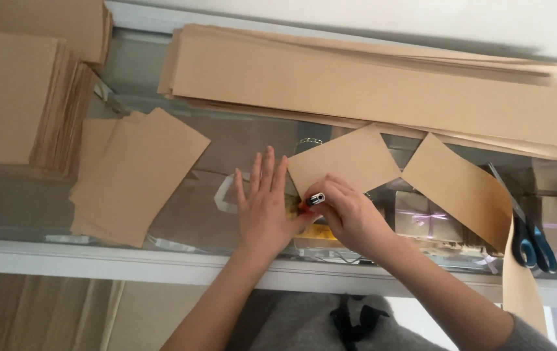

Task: Folding and cutting brown paper strips into smaller rectangular pieces for packaging, occasionally using a lighter to singe edges.

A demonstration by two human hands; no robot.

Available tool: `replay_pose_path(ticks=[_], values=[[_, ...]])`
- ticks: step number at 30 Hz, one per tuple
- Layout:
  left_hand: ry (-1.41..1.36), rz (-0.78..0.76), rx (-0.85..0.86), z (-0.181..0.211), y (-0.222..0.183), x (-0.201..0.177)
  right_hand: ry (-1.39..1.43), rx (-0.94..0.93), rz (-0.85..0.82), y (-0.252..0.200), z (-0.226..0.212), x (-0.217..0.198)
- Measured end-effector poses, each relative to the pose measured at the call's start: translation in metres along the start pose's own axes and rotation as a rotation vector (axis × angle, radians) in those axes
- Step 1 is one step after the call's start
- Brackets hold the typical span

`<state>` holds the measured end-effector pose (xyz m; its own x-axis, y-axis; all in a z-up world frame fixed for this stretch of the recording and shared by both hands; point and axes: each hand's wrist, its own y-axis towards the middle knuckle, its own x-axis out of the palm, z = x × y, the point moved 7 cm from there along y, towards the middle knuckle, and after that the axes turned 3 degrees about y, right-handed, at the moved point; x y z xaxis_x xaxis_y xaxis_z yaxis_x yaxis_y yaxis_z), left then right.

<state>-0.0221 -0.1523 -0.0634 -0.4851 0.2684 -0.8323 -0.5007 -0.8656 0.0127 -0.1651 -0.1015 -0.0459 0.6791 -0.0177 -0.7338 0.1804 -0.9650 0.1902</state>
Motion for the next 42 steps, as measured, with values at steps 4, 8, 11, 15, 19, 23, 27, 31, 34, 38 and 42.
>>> replay_pose_path(ticks=[4,8,11,15,19,23,27,31,34,38,42], values=[[0.023,0.015,0.018,-0.002,-0.001,0.003,-0.027,-0.123,0.117,0.021,-0.005,0.0],[-0.018,0.039,0.009,-0.004,-0.002,0.001,-0.072,-0.173,0.16,0.055,-0.006,0.001],[0.0,0.088,0.018,-0.005,-0.003,-0.001,-0.099,-0.193,0.206,0.066,0.009,0.011],[-0.096,0.137,0.02,-0.004,-0.006,-0.004,-0.118,-0.159,0.234,0.07,0.002,0.011],[-0.119,0.137,0.023,-0.002,-0.007,-0.004,-0.134,-0.136,0.26,0.073,0.007,0.013],[-0.103,0.114,0.021,-0.001,-0.006,-0.005,-0.119,-0.141,0.269,0.09,0.025,0.014],[-0.061,0.044,0.029,0.003,-0.007,-0.008,-0.067,-0.117,0.361,0.096,0.048,0.005],[-0.027,0.006,0.016,0.001,-0.007,-0.004,-0.042,-0.063,0.355,0.074,0.012,-0.031],[-0.039,0.025,0.027,-0.002,-0.006,-0.001,-0.022,-0.111,0.204,0.058,-0.006,-0.026],[-0.013,0.032,0.027,-0.002,-0.005,0.001,-0.063,-0.122,0.132,0.039,0.001,-0.01],[-0.021,0.058,0.039,-0.005,-0.004,0.001,-0.155,-0.14,0.131,0.018,-0.002,0.0]])
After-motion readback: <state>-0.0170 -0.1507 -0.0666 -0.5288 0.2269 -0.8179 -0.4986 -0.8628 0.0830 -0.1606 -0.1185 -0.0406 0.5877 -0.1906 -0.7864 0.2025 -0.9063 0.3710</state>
